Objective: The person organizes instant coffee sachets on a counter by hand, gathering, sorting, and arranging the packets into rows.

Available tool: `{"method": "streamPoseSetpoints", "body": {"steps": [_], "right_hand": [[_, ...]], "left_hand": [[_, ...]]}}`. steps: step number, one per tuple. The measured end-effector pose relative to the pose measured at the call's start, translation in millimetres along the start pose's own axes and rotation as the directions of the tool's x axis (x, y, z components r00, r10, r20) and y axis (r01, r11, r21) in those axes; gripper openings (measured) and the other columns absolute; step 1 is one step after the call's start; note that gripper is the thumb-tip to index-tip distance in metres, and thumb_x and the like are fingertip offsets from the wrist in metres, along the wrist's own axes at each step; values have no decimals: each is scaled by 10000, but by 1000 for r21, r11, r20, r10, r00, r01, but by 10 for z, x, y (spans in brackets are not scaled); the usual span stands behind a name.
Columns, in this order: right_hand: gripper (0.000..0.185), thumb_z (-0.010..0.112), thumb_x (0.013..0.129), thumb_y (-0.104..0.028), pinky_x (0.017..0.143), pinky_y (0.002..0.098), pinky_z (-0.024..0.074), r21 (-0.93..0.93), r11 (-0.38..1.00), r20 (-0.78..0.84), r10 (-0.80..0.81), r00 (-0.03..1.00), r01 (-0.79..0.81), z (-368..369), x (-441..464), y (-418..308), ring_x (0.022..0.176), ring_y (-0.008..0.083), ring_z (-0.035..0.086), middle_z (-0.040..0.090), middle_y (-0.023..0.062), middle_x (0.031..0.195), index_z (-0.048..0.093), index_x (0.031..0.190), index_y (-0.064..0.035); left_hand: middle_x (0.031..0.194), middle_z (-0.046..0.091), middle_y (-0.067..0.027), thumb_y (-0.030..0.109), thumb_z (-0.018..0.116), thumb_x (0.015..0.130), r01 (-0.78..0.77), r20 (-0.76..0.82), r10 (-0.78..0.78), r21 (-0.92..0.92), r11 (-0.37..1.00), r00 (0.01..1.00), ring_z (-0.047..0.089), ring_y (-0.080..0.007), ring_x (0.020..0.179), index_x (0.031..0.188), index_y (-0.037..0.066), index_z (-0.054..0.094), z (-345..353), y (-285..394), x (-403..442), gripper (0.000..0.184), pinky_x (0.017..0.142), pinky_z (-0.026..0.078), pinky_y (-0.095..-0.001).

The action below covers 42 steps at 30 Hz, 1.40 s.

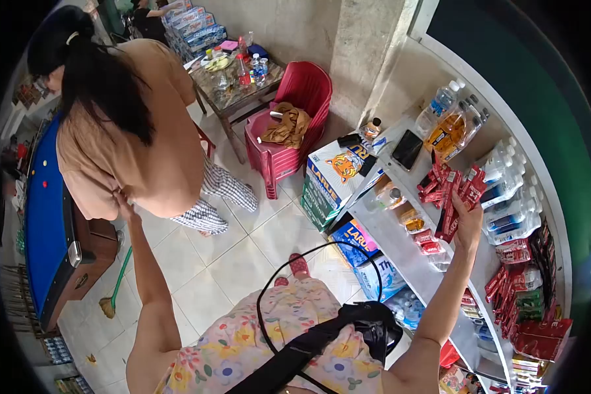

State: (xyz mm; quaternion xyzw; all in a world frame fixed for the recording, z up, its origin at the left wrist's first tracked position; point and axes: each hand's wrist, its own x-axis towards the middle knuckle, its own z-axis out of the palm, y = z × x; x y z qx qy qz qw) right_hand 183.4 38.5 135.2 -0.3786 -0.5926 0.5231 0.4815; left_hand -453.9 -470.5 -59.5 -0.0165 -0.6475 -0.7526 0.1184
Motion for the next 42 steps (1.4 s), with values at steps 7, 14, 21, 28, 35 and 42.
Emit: {"method": "streamPoseSetpoints", "body": {"steps": [7, 14, 21, 28, 35, 42], "right_hand": [[243, 618, 813, -50, 713, 265, 494, 11, 1000, 134, -7, 991, 6, 346, 100, -196, 786, 139, 611, 630, 88, 938, 540, 1027, 37], [227, 607, 821, -44, 641, 230, 489, -134, 991, 41, 0, 999, 5, 72, -11, -330, 717, 109, 601, 631, 68, 901, 545, 1028, 26], [231, 617, 801, -17, 648, 233, 491, -141, 990, -114, -7, 993, -10, -27, -391, -473, 728, 97, 592, 637, 67, 876, 567, 1021, 34], [254, 642, 787, -33, 705, 226, 480, -400, 896, -401, 17, 916, -192, 96, -1002, -833, 777, 91, 599, 644, 73, 893, 554, 1016, 32], [311, 681, 779, -177, 637, 245, 445, -618, 745, -438, -60, 897, -252, 690, -1681, -1141, 695, 59, 507, 615, 22, 777, 572, 994, 19], [290, 634, 755, -205, 616, 379, 442, -788, 530, -448, -146, 882, -313, 1011, -1895, -1390, 660, 326, 563, 574, 193, 710, 558, 897, 36]], "left_hand": [[1331, 395, -16, 572, 428, 850, 135, 313, -161, 104, 985, 936, 361, -194, 1200, 1326, 148, 381, 197, -42, -464, 639, 951, 293, -423], [1351, 369, -52, 371, 538, 866, -57, 171, 46, 58, 997, 984, 343, -185, 1215, 1318, 23, 348, 831, -550, 14, 602, 991, 286, -353], [1129, 491, -173, 349, 624, 808, -226, 196, 179, 251, 941, 964, 494, -252, 999, 1185, -48, 429, 1673, -226, -56, 581, 886, 399, -333], [1053, 582, -65, 173, 499, 896, 174, 930, -292, 257, 951, 223, 542, -135, 910, 1059, -14, 557, 3286, -225, -1514, 255, 809, 410, -268], [1053, 604, -48, 69, 542, 857, -127, -25, -127, 407, 904, -992, 550, -116, 979, 1170, 42, 542, 3128, 298, -3600, 314, 865, 411, -222], [946, 605, -114, 91, 573, 835, 88, 318, 357, -625, 775, -878, 566, -204, 767, 1073, 21, 549, 3603, 525, -4545, 249, 688, 469, -319]]}}
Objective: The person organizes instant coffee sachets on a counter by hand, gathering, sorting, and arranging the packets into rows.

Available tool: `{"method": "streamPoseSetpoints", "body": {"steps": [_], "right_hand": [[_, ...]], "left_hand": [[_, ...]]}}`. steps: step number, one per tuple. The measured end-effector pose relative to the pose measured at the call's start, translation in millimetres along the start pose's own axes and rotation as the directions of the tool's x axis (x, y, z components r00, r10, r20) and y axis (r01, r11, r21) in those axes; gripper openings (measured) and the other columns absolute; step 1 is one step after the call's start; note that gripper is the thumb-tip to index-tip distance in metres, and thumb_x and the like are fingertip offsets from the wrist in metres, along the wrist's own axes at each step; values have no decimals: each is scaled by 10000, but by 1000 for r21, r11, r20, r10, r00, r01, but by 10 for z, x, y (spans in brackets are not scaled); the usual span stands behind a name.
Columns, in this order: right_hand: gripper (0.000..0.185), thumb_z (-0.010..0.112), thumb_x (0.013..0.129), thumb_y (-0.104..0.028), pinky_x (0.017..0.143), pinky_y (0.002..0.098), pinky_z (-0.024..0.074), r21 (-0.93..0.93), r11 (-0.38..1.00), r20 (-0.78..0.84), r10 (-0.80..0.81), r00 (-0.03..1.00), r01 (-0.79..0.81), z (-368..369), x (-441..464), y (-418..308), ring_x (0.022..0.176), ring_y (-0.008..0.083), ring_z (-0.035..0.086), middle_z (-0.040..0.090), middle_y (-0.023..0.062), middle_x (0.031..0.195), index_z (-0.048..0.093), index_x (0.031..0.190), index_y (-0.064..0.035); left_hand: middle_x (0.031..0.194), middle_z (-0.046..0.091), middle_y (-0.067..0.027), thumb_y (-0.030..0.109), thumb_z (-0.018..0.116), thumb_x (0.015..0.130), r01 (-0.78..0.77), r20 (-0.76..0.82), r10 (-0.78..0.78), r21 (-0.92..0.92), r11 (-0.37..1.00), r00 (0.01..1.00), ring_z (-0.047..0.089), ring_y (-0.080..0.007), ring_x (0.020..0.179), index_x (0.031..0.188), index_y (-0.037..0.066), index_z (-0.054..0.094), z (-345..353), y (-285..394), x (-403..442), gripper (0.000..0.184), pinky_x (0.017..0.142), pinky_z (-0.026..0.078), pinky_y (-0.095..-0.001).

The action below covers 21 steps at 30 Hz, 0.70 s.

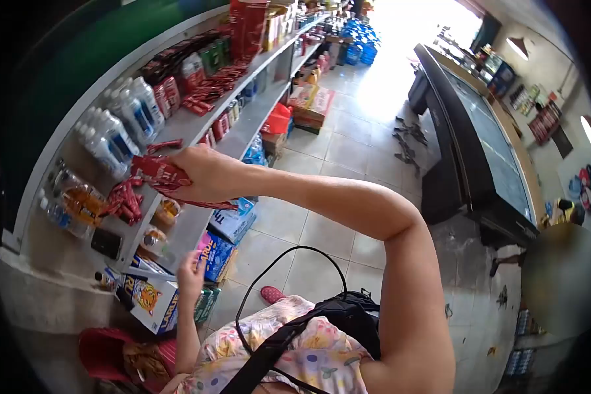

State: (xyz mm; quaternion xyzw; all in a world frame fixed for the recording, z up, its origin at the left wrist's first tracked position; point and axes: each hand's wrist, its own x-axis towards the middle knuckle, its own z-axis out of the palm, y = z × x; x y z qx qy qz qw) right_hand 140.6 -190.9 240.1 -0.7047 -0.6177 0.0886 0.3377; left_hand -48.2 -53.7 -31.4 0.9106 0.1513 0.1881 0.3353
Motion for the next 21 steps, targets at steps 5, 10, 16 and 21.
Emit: {"method": "streamPoseSetpoints", "body": {"steps": [5, 10, 16, 21], "right_hand": [[283, 617, 749, -182, 626, 402, 450, 21, 998, -142, -56, 988, 59, 107, 57, -274, 715, 361, 573, 577, 210, 717, 559, 928, 30], [235, 594, 641, -113, 686, 418, 489, -62, 992, -167, -115, 979, 106, 758, 335, -458, 785, 363, 602, 597, 230, 749, 590, 804, 57], [285, 601, 621, -115, 686, 400, 491, -98, 994, -61, 42, 997, -47, 1054, 522, -702, 785, 349, 601, 606, 221, 799, 612, 843, 64], [316, 626, 650, -156, 682, 385, 497, -199, 962, -49, 180, 983, -186, 1145, 622, -776, 789, 315, 609, 624, 184, 824, 636, 902, 34]], "left_hand": [[976, 606, -65, 130, 505, 892, 40, -5, -45, -396, 918, 999, 543, -149, 778, 1053, 63, 560, -640, 254, 600, 183, 716, 453, -282], [936, 625, -31, 153, 472, 905, 255, 810, 412, -540, 802, 419, 535, -102, 813, 995, 29, 590, -14, 674, 425, 193, 724, 426, -236], [1099, 557, -109, 247, 400, 955, 433, 679, 690, -559, 707, -251, 541, -160, 971, 1089, 8, 517, 613, 734, -414, 299, 856, 429, -287], [1179, 498, -254, 507, 241, 924, 966, 811, 534, 252, 51, -239, 547, -329, 1025, 1189, 48, 383, 820, 352, -768, 548, 865, 457, -384]]}}
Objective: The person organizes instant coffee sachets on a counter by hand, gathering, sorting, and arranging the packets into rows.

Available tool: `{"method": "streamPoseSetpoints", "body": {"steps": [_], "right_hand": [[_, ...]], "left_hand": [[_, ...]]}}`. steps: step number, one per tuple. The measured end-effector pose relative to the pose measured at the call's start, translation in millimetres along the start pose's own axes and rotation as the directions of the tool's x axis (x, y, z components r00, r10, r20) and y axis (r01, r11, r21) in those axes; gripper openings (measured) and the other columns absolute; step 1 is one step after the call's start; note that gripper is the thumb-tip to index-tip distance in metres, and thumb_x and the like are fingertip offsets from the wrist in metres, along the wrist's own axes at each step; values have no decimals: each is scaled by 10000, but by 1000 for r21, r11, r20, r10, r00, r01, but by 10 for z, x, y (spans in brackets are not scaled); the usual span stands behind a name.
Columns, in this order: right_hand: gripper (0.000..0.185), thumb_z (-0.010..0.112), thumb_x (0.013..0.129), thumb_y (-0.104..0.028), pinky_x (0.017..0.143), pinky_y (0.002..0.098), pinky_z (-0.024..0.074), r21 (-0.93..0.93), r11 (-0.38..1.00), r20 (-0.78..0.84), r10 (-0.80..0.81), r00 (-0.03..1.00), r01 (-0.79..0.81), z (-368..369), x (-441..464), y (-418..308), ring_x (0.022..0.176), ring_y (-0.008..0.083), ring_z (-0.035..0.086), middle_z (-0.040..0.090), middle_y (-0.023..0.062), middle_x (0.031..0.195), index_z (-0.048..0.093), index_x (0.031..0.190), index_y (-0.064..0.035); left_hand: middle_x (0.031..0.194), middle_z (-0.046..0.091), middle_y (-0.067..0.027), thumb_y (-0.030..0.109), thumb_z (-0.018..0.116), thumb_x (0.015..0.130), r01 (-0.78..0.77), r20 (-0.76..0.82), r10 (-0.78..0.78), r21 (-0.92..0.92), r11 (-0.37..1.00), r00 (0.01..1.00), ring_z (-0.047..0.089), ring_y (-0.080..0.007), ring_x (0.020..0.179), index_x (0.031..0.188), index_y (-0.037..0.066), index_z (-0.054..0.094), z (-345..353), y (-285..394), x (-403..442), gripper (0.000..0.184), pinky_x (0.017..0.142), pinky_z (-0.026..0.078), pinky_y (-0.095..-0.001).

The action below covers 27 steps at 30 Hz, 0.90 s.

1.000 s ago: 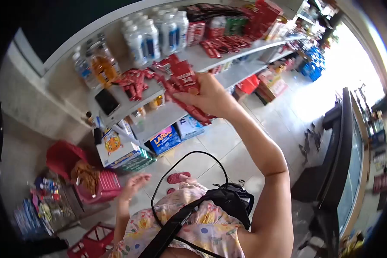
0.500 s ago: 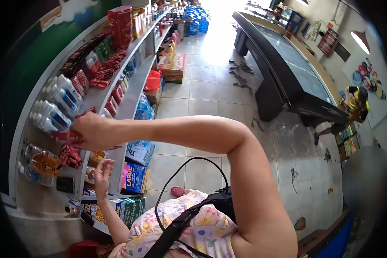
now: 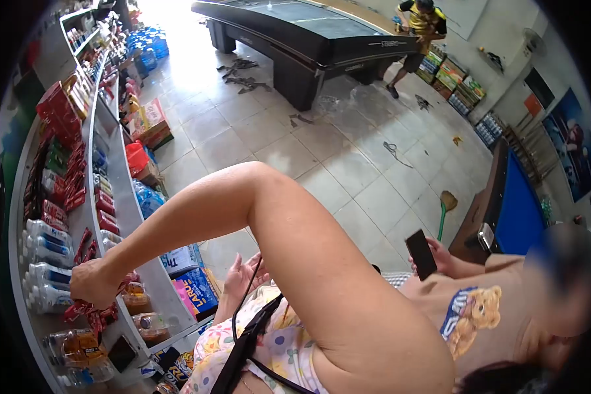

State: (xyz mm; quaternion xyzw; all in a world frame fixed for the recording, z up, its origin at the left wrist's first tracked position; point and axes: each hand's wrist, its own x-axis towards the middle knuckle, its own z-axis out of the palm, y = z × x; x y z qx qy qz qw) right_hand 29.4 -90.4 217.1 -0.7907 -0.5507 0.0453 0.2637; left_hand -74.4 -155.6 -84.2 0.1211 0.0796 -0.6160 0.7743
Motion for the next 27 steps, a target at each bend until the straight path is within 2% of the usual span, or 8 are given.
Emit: {"method": "streamPoseSetpoints", "body": {"steps": [1, 4, 6, 8, 9, 11, 18, 27], "right_hand": [[312, 628, 665, -163, 674, 383, 500, -14, 1000, -36, -13, 999, 12, 47, 29, 2, 777, 309, 609, 626, 176, 826, 637, 912, 28], [299, 624, 699, -175, 653, 378, 507, -10, 1000, -96, -17, 995, 16, 109, 69, -33, 745, 290, 605, 628, 158, 833, 637, 930, 13], [301, 620, 710, -179, 649, 377, 509, -72, 997, 14, 31, 999, -30, 59, 92, -142, 750, 285, 607, 627, 157, 845, 634, 945, 8], [301, 619, 713, -178, 645, 374, 509, -64, 997, 16, 37, 999, -35, 14, 102, -206, 749, 282, 606, 627, 157, 843, 633, 948, 10], [301, 617, 716, -178, 641, 371, 510, -58, 998, 29, 37, 999, -35, 13, 107, -216, 748, 280, 606, 626, 158, 842, 633, 950, 11], [299, 616, 720, -179, 634, 364, 508, -38, 999, -6, 28, 1000, -29, 23, 125, -242, 745, 279, 605, 624, 158, 839, 633, 948, 15], [286, 617, 746, -198, 613, 341, 500, 68, 995, -132, -64, 989, 74, 249, 393, -247, 752, 270, 601, 619, 156, 841, 643, 937, 12], [324, 678, 701, -192, 649, 355, 499, 116, 982, -118, -136, 984, 150, 378, 505, -387, 806, 304, 614, 627, 194, 893, 631, 922, 41]], "left_hand": [[1179, 507, -243, 509, 261, 921, 93, 104, -107, 136, 986, 989, 552, -310, 1020, 1209, 51, 385, -187, -68, 82, 555, 835, 470, -370], [1168, 546, -133, 407, 388, 928, 218, 42, -317, 641, 736, 947, 551, -209, 938, 1297, 58, 346, 568, -186, -38, 510, 815, 449, -306], [1117, 570, -88, 314, 477, 914, 186, 109, -340, 664, 724, 934, 540, -162, 892, 1319, 58, 331, 685, -268, 15, 501, 781, 448, -275], [1099, 575, -87, 283, 497, 906, -24, 336, -354, 755, 656, 873, 540, -157, 903, 1314, 58, 343, 508, -308, 182, 490, 765, 452, -269], [1090, 577, -86, 267, 507, 902, -139, 442, -366, 772, 621, 819, 540, -154, 909, 1311, 58, 349, 480, -319, 263, 486, 757, 454, -265], [1085, 578, -85, 263, 508, 901, -147, 446, -380, 783, 605, 810, 541, -154, 908, 1306, 59, 354, 393, -339, 273, 479, 755, 454, -265], [1069, 582, -81, 249, 512, 900, -82, 358, -326, 774, 628, 875, 544, -151, 904, 1289, 59, 374, 391, -280, 118, 455, 748, 456, -264], [1049, 588, -76, 232, 517, 897, -66, 231, -164, 745, 663, 959, 548, -147, 898, 1267, 60, 400, 242, -187, -103, 424, 738, 457, -262]]}}
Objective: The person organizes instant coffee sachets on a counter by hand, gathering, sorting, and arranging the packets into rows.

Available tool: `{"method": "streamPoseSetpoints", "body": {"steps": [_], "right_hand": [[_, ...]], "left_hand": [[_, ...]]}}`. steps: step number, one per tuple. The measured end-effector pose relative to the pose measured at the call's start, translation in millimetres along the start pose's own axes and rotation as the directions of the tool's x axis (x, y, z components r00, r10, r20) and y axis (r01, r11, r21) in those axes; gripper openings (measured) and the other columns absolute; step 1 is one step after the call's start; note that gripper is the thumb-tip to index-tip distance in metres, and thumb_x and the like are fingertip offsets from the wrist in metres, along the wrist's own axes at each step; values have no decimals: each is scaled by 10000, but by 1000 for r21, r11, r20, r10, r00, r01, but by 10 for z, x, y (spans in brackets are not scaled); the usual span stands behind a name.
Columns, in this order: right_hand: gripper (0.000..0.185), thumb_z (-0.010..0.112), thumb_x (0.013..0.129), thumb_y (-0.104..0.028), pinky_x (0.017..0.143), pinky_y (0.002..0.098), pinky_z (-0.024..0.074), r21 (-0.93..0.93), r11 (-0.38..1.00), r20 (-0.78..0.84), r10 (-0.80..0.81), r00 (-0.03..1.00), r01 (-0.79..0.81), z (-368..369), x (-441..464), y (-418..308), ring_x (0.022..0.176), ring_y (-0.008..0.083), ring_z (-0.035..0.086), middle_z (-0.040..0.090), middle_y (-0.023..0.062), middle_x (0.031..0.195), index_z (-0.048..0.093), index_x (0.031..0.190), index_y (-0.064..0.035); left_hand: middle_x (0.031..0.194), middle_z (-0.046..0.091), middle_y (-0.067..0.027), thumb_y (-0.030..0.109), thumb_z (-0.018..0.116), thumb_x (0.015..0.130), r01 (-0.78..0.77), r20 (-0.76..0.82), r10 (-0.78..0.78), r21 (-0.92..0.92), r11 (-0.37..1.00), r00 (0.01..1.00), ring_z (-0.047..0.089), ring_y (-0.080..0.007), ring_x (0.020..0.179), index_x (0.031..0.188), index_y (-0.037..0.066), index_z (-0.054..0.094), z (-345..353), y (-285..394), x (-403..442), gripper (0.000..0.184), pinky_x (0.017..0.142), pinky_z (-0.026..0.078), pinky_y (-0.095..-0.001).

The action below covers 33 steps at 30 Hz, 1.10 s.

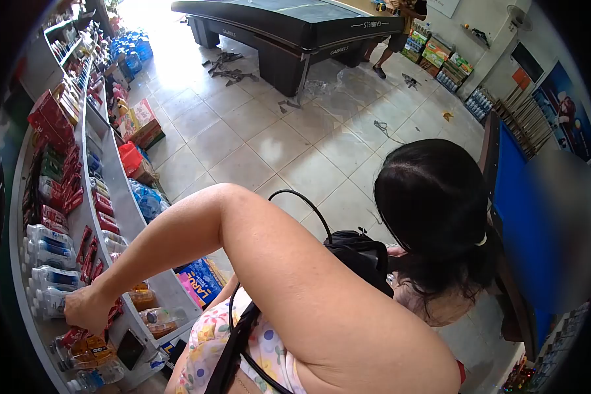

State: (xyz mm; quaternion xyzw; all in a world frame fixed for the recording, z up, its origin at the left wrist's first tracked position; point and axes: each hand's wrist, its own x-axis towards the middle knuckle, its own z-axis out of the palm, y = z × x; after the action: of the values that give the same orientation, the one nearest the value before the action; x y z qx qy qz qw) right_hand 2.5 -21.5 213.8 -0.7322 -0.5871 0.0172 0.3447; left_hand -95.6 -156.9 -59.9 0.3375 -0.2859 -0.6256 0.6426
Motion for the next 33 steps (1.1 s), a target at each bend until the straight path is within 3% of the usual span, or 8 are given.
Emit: {"method": "streamPoseSetpoints", "body": {"steps": [13, 19, 25, 27, 30, 31, 32, 33], "right_hand": [[301, 647, 731, -196, 595, 326, 500, -53, 998, -30, 25, 999, -26, 35, -33, 101, 735, 258, 604, 623, 165, 834, 634, 924, 34], [289, 622, 709, -130, 684, 364, 501, -14, 994, -1, 105, 994, -105, 24, -56, 130, 819, 298, 606, 620, 184, 887, 616, 949, 29], [262, 619, 676, -104, 687, 379, 501, 12, 991, -11, 132, 991, -131, 27, -114, 154, 808, 315, 611, 622, 191, 859, 616, 901, 29], [224, 587, 657, -136, 573, 363, 496, -81, 987, -115, 129, 985, -138, 46, -141, 245, 685, 309, 613, 615, 187, 726, 639, 785, 40], [159, 587, 642, -137, 598, 393, 493, 134, 953, -218, 295, 930, -271, -45, -244, 520, 685, 324, 612, 597, 215, 707, 625, 743, -21], [152, 612, 677, -163, 556, 371, 495, 54, 949, -231, 313, 921, -309, -7, -213, 790, 645, 292, 622, 618, 168, 703, 629, 772, -45], [181, 646, 707, -196, 520, 345, 491, 270, 842, -145, 515, 845, -467, -66, -261, 956, 586, 219, 623, 624, 138, 670, 633, 806, -45], [241, 685, 743, -220, 566, 305, 497, 310, 842, -207, 514, 833, -442, -98, -298, 1124, 623, 135, 611, 645, 91, 727, 633, 912, -57]], "left_hand": [[1019, 595, -68, 206, 523, 894, -101, -351, 84, -29, 994, 933, 554, -141, 891, 1235, 61, 437, -212, -51, -380, 381, 725, 460, -260], [1006, 599, -65, 194, 526, 892, -177, -529, 141, -19, 984, 837, 557, -139, 887, 1220, 61, 454, -353, -60, -464, 361, 719, 461, -259], [992, 603, -61, 183, 530, 891, -413, -779, 342, 118, 903, 525, 559, -136, 884, 1205, 61, 471, -654, -64, -467, 342, 712, 463, -257], [988, 604, -60, 179, 531, 890, -461, -828, 415, 221, 860, 376, 560, -135, 883, 1200, 62, 477, -792, -31, -526, 336, 710, 463, -257], [944, 615, -49, 167, 531, 890, -315, -859, 421, 329, 890, 292, 572, -124, 853, 1117, 64, 526, -731, 300, -780, 249, 709, 467, -261], [906, 624, -40, 160, 531, 891, -225, -873, 399, 344, 912, 282, 582, -115, 824, 1038, 67, 570, -647, 484, -908, 179, 710, 470, -266], [865, 623, -30, 144, 547, 880, -256, -886, 433, 385, 887, 168, 583, -98, 806, 988, 68, 580, -573, 578, -1032, 136, 724, 466, -255], [825, 621, -20, 128, 563, 869, -274, -887, 459, 428, 861, 57, 584, -82, 787, 937, 70, 591, -509, 624, -1178, 94, 738, 463, -245]]}}
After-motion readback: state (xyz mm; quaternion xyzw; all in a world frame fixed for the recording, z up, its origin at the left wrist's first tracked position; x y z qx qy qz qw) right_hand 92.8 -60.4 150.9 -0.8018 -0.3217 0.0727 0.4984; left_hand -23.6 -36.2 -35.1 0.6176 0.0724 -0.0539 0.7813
